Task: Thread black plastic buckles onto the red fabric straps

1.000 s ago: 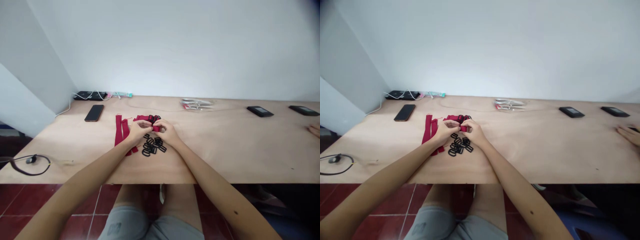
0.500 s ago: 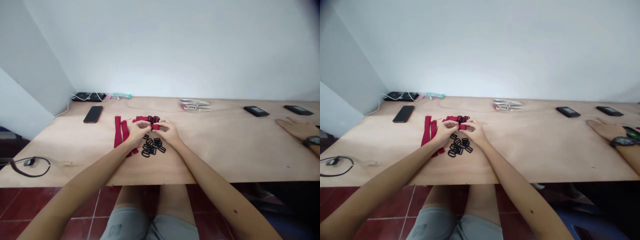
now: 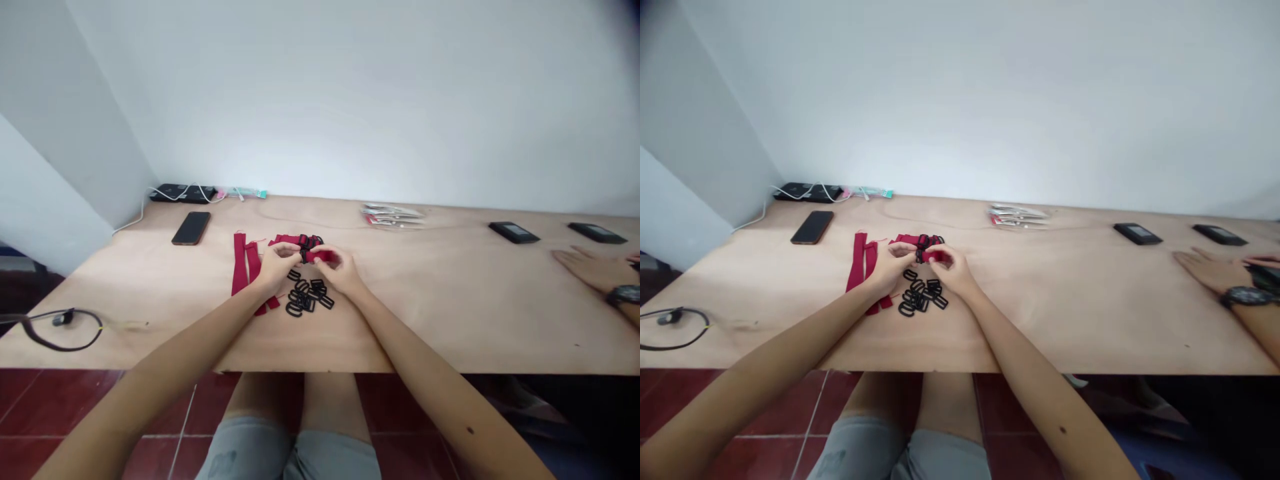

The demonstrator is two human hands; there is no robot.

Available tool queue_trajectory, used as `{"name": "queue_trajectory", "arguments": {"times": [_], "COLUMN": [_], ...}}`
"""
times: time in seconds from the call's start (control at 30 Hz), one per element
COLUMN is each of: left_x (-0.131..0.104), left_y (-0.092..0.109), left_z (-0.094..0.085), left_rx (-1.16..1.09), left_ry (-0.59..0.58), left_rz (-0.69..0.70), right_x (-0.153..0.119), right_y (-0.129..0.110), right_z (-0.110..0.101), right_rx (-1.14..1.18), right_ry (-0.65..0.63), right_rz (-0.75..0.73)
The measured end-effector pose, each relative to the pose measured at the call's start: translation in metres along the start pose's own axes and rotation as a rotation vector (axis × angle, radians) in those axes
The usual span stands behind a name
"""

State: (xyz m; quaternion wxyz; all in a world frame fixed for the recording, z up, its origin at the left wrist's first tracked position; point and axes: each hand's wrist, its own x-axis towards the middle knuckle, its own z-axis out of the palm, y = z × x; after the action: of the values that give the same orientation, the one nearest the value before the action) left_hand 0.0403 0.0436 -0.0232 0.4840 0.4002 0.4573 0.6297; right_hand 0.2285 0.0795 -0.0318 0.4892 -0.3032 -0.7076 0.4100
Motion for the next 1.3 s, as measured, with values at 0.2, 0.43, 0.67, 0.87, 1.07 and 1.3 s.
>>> {"name": "queue_trajectory", "arguments": {"times": [0.2,0.43,0.67,0.87,1.07,1.3], "left_x": [0.001,0.000,-0.001,0.003,0.002,0.000], "left_y": [0.001,0.006,0.014,0.014,0.015,0.017], "left_z": [0.001,0.000,-0.003,-0.010,-0.010,-0.007], "left_rx": [-0.111,-0.048,-0.029,-0.016,-0.002,0.003], "left_ry": [-0.027,-0.092,-0.200,-0.150,-0.168,-0.185], "left_rz": [0.032,0.065,0.112,0.090,0.092,0.105], "right_x": [0.002,0.001,-0.001,-0.002,-0.001,-0.001], "right_y": [-0.001,-0.004,-0.001,-0.008,-0.017,-0.013], "right_z": [-0.004,-0.002,-0.005,-0.006,-0.002,-0.003], "right_rx": [0.065,0.280,0.265,0.045,-0.187,-0.198], "right_ry": [0.070,0.072,0.055,0.020,-0.031,-0.044], "right_rz": [0.086,0.218,0.192,-0.018,-0.152,-0.166]}}
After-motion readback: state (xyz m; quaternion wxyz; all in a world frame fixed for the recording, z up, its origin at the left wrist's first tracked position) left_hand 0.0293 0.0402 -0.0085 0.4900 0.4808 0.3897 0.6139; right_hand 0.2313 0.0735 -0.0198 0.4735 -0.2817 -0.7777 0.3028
